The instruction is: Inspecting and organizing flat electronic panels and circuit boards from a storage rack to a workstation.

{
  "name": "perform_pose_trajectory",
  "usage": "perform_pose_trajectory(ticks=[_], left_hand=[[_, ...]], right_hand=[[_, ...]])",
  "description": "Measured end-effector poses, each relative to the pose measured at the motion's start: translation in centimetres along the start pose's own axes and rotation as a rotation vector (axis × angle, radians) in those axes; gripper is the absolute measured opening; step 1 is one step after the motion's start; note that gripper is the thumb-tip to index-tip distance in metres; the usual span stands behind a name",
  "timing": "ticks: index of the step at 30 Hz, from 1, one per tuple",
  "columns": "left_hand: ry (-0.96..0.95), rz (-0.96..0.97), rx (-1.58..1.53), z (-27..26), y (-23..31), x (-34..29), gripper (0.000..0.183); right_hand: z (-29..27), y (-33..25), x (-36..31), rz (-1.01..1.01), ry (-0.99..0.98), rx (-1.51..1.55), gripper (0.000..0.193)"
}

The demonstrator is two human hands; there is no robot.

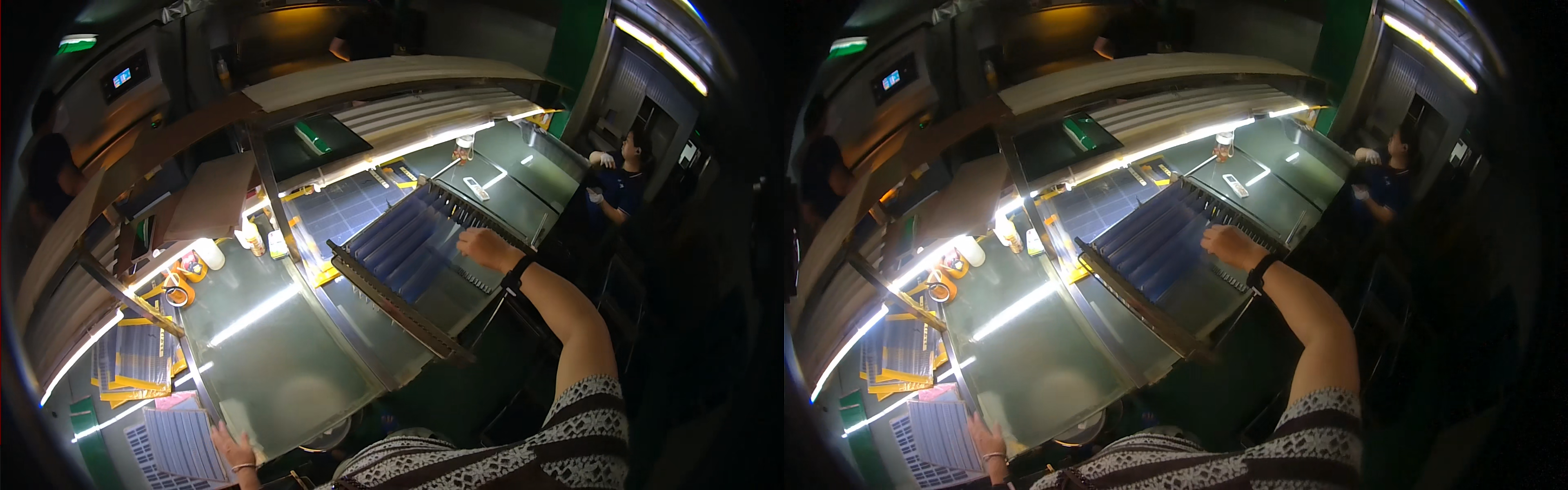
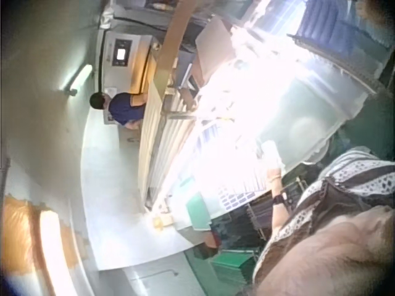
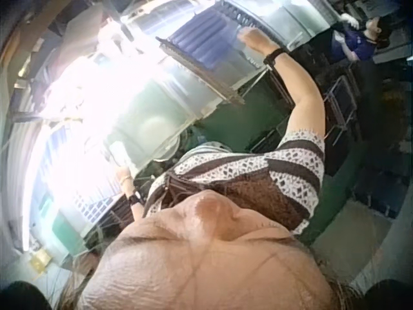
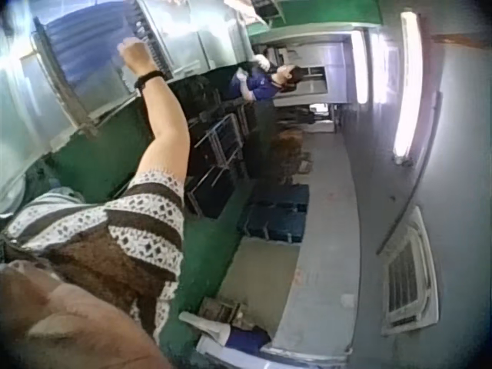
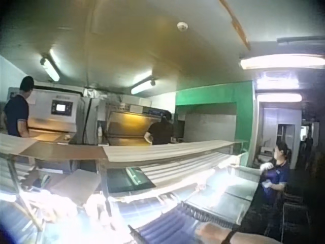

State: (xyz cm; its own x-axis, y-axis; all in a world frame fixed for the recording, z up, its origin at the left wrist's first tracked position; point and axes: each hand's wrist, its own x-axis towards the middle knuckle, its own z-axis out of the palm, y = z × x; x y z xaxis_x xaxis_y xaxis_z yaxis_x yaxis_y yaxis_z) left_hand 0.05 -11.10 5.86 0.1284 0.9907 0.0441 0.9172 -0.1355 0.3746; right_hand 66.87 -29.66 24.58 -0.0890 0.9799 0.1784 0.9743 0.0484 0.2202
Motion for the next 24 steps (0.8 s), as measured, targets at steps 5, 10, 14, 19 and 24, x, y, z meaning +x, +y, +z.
perform_pose_trajectory(ticks=[5, 10, 14, 19, 24], left_hand=[[-0.103, 0.365, -0.324, 1.5, 12.3, -0.2, 0.061], [-0.231, 0.600, -0.369, 2.0, 22.6, -1.1, 0.059], [-0.275, 0.618, -0.407, 2.2, 24.2, -1.4, 0.055], [-0.301, 0.586, -0.485, 2.7, 23.8, -0.5, 0.049], [-0.343, 0.596, -0.661, 2.4, 25.2, -0.4, 0.045]], right_hand=[[0.8, 0.8, 0.4, -0.098, -0.020, -0.031, 0.004], [-1.1, 2.1, 1.3, -0.204, 0.010, -0.050, 0.005], [-9.7, 1.4, 2.4, -0.176, -0.043, -0.075, 0.005], [-20.3, 0.8, 3.3, -0.153, 0.176, -0.062, 0.005], [-20.1, -0.9, 4.1, 0.059, 0.057, 0.003, 0.013]])
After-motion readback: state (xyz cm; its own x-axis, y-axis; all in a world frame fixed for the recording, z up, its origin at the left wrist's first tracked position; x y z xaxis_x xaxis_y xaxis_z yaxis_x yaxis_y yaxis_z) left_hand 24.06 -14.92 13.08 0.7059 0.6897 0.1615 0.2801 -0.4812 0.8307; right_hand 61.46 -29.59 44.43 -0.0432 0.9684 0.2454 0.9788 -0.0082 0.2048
